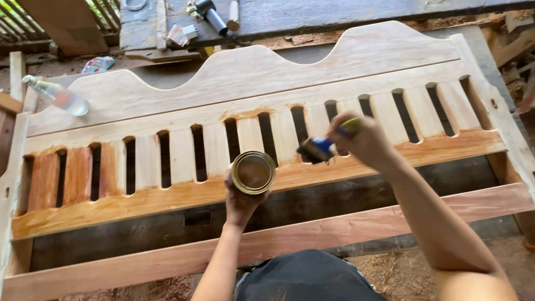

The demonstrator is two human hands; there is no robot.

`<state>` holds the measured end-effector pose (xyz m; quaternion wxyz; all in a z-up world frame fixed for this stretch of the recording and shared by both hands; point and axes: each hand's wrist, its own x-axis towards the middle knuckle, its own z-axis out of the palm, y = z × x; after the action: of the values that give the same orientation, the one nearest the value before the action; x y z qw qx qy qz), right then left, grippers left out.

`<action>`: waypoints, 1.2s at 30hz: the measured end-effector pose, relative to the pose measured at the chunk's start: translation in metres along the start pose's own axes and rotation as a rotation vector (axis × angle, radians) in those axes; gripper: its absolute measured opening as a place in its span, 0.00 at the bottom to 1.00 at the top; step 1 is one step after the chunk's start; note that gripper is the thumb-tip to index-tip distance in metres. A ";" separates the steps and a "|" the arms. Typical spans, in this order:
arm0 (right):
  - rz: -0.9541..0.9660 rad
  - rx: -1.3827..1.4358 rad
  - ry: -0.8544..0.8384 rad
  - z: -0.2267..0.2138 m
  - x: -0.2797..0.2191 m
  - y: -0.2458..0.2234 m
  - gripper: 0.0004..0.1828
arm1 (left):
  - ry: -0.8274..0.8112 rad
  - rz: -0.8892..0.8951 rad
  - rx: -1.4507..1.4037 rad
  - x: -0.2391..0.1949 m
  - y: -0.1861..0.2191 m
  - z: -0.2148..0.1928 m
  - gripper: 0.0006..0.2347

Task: Apply wood stain to a wooden furniture component using a paintbrush.

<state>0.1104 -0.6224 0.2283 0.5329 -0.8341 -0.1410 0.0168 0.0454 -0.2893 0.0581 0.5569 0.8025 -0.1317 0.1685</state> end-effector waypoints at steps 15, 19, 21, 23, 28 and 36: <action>-0.126 -0.036 0.545 0.003 0.002 0.212 0.13 | 0.156 -0.160 0.234 -0.023 -0.035 -0.027 0.51; -0.277 -0.234 0.493 0.028 0.016 0.213 0.13 | 0.176 -0.132 0.269 -0.028 -0.040 -0.029 0.52; -0.261 -0.237 0.524 0.035 0.023 0.221 0.14 | 0.164 -0.136 0.299 -0.030 -0.044 -0.030 0.53; -0.239 -0.240 0.551 0.038 0.021 0.223 0.14 | 0.149 -0.145 0.329 -0.033 -0.041 -0.030 0.53; -0.213 -0.293 0.594 0.051 0.009 0.224 0.15 | 0.178 -0.120 0.205 -0.033 -0.043 -0.029 0.53; -0.234 -0.317 0.660 0.045 0.024 0.213 0.15 | 0.156 -0.109 0.366 -0.036 -0.049 -0.032 0.55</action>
<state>0.1720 -0.6595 0.0213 0.4125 -0.8449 -0.0570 -0.3358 0.0285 -0.2420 0.0120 0.4187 0.8807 -0.0119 0.2210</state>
